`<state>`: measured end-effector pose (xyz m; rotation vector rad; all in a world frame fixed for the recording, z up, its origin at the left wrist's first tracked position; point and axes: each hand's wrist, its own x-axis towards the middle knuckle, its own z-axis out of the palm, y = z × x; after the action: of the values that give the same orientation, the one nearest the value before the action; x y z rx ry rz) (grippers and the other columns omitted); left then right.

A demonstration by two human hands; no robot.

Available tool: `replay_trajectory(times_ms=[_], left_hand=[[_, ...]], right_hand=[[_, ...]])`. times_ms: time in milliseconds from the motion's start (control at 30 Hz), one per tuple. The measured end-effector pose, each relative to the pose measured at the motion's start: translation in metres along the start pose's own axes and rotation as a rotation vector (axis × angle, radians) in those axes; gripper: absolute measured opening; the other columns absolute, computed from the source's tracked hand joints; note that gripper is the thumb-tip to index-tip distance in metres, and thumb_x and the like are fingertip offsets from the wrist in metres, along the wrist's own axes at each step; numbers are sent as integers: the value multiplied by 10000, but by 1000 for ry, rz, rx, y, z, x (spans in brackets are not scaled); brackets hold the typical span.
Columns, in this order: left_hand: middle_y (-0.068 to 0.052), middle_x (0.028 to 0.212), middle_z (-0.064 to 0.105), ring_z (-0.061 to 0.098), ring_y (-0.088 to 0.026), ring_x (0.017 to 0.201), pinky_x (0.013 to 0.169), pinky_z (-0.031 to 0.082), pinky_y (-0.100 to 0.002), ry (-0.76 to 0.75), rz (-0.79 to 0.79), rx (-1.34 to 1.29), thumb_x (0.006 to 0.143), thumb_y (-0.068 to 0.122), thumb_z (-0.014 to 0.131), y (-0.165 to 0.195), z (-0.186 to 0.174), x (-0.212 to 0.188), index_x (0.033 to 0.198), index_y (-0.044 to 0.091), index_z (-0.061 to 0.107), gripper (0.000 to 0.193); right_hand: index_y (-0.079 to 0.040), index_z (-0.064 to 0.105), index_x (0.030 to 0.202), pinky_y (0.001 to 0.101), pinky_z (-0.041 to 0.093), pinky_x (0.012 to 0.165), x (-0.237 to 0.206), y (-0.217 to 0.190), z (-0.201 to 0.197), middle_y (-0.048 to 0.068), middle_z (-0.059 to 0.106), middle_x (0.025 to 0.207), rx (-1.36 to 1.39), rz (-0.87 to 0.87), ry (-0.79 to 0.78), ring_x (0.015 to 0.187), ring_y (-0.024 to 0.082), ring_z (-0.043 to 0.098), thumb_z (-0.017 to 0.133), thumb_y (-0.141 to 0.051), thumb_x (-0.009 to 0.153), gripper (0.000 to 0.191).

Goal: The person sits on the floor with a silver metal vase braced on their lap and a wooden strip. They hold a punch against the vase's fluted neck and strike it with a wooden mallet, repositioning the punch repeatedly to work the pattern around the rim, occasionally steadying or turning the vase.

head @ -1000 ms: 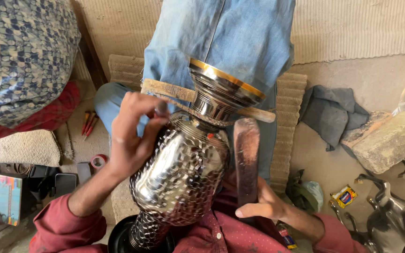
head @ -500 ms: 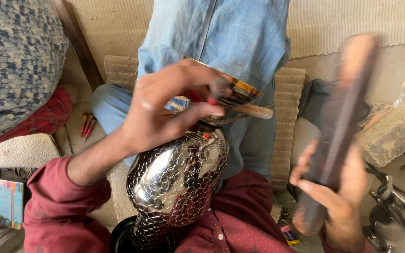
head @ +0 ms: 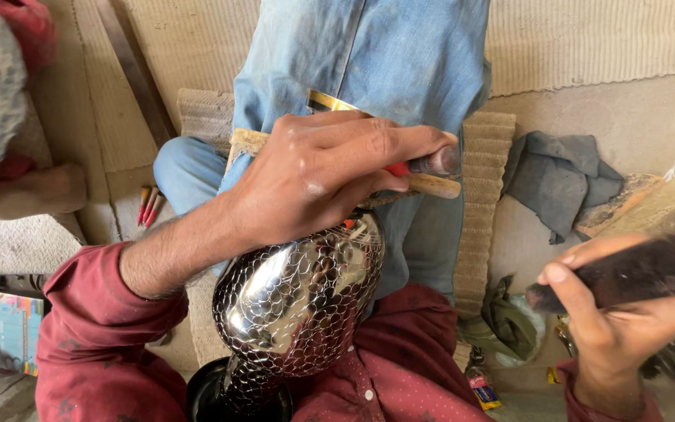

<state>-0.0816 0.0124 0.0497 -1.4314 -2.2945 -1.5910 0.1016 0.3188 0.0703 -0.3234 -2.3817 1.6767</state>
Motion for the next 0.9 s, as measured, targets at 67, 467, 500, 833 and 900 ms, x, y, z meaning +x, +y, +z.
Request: replay_trajectory(times_ms=[67,467,500,833,900], left_hand=[[-18,1017,697,716,-218,917,770,560,-354,-29,-8,18,1036,77,766,-6,3,4,1367,103,565,388],[16,1169,731,734,-235,980,764,592,-373,-99,13,61,856,43,728,-46,-18,-15,1406,136,550,586],[19,1153,730,744,-247,1020,770,596,-380,-137,1,80,797,32,721,-49,-21,-16,1424,140,553,659],[-2,1283,731,742,-268,1022,736,599,-371,-231,122,115,765,-51,655,-70,-36,-25,1455,142,530,728],[2,1204,756,751,-261,939,630,577,-372,-245,30,147,725,-75,669,-67,-26,-31,1422,157,563,742]], right_hand=[[4,386,1290,293,577,695,7,7,-5,121,631,893,-28,4,14,726,182,671,715,74,984,455],[22,511,1336,305,491,709,34,49,8,190,628,977,-705,-413,-167,773,265,618,775,52,1043,395],[0,480,1412,331,494,719,36,54,11,201,618,995,-790,-513,-188,779,287,611,797,35,1014,510],[-152,255,1665,418,503,680,21,101,47,199,617,941,-847,-575,-157,736,329,628,787,34,908,943],[-132,240,1646,407,494,711,19,105,38,222,616,969,-877,-612,-174,782,341,630,783,29,926,916]])
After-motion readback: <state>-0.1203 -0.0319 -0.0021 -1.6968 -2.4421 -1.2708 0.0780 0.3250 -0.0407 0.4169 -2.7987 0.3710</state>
